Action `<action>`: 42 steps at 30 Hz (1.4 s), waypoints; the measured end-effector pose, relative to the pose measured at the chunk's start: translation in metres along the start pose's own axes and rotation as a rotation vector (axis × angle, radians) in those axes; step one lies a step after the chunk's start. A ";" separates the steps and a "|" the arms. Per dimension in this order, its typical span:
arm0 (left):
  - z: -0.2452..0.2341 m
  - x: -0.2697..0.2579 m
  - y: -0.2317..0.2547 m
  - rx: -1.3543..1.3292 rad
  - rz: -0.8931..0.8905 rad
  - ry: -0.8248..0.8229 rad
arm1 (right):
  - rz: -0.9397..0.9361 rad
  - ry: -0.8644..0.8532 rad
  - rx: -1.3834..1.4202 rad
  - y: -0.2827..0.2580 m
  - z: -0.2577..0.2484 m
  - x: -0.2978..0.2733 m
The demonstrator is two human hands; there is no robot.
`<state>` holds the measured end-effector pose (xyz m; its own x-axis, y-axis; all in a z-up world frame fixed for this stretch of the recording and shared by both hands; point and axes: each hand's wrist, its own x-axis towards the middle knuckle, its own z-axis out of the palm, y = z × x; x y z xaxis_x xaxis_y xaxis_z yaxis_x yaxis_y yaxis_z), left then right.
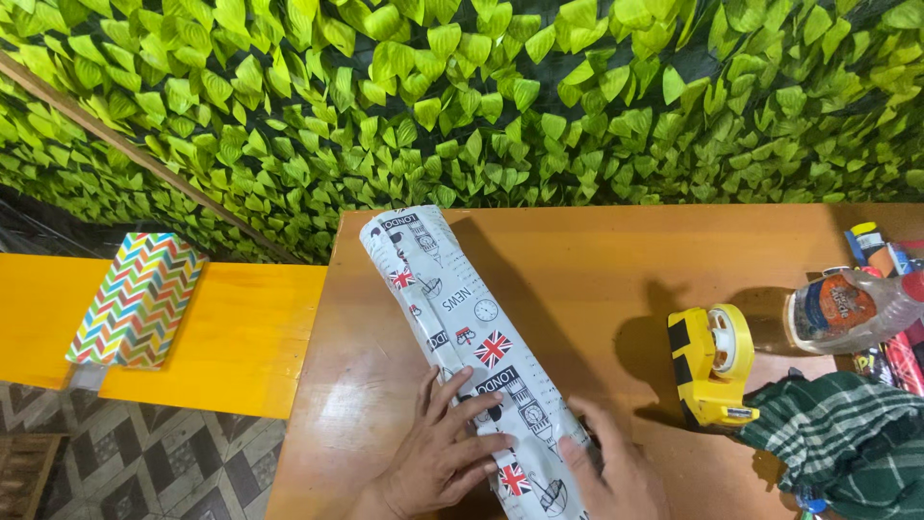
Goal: The person wraps a rectangular item with patterned wrapping paper on a wooden table. They fold the paper edges, smooth the surface, and secure the folds with clear tape from a dispenser. The wrapped item is rotated and adjusted to complete the wrapping.
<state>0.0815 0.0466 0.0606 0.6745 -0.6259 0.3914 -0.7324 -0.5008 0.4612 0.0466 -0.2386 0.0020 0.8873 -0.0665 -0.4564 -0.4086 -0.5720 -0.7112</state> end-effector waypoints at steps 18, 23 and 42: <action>0.112 -0.047 0.033 -1.140 -0.683 0.622 | 0.013 -0.114 -0.259 -0.049 0.007 0.014; 0.107 -0.040 0.039 -0.898 -0.797 0.550 | -0.119 -0.278 -0.163 -0.035 0.010 0.022; 0.088 -0.013 0.047 -0.730 -1.083 0.696 | -0.209 0.209 -0.625 -0.074 0.021 0.009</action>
<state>0.0301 -0.0220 0.0070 0.9116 0.3594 -0.1997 0.2101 0.0103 0.9776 0.0803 -0.1796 0.0399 0.9822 -0.0242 -0.1861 -0.0808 -0.9496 -0.3030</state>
